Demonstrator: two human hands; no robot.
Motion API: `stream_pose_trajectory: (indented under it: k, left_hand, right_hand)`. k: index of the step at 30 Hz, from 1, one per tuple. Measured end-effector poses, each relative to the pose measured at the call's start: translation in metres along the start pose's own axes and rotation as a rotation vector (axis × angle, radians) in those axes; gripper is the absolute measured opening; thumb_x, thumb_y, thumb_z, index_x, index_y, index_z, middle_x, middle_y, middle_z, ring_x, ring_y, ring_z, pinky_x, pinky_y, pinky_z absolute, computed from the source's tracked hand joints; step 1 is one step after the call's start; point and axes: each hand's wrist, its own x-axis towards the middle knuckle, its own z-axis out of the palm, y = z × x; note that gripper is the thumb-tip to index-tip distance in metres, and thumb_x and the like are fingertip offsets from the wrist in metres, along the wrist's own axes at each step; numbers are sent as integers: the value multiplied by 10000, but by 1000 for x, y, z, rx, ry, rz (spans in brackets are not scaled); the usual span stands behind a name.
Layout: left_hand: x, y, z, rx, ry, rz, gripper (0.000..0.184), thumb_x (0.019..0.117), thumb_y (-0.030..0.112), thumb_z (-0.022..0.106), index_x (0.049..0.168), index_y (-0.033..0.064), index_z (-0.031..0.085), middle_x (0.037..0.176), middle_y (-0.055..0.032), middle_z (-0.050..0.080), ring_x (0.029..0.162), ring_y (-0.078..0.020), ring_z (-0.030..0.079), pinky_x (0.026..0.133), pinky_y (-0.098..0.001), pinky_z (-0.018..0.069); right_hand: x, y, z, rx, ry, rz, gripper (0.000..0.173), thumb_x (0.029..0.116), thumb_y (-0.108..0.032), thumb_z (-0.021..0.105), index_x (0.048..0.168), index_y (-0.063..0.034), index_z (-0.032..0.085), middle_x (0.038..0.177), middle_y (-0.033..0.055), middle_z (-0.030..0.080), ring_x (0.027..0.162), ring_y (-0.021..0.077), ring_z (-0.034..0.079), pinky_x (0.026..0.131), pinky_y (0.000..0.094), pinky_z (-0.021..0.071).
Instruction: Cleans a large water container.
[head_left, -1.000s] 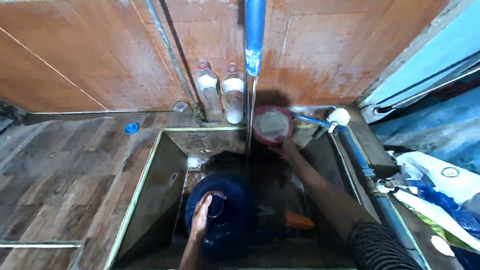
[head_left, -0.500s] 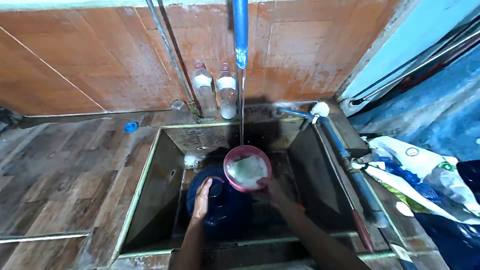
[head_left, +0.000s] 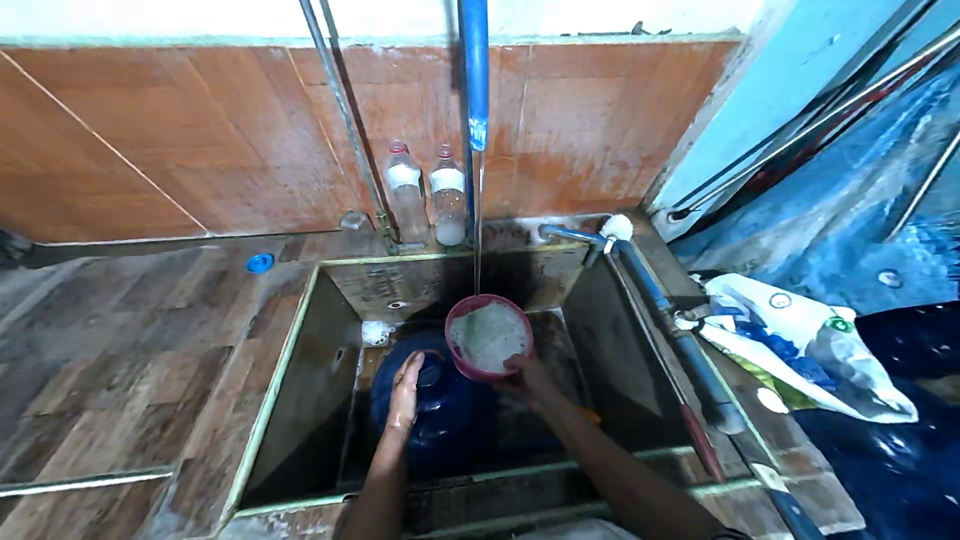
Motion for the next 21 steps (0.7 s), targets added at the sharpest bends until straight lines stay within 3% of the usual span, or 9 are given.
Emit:
stream_pose_trajectory:
  k: [11,21]
  left_hand:
    - [1,0,-1,7,-23,24,430,1063,176,292,1140,-23,665,1157,-73,693,1128,-75,610,1048,-268,455]
    - [4,-7,-3,-15,-38,62,439,1054,181,279,1101,0,675,1078,-33,719,1087,-76,637,1033,-274,480]
  right_hand:
    - [-3,2,0,25,21,-72,719,1006,6,490,1614,-129,131,1168,236,576,836,283,688,693,397,607]
    - [-7,-2,-2,71,50,-58,721,1004,12,505,1617,-135,154,1166,223,571,826,265,680,686,371,601]
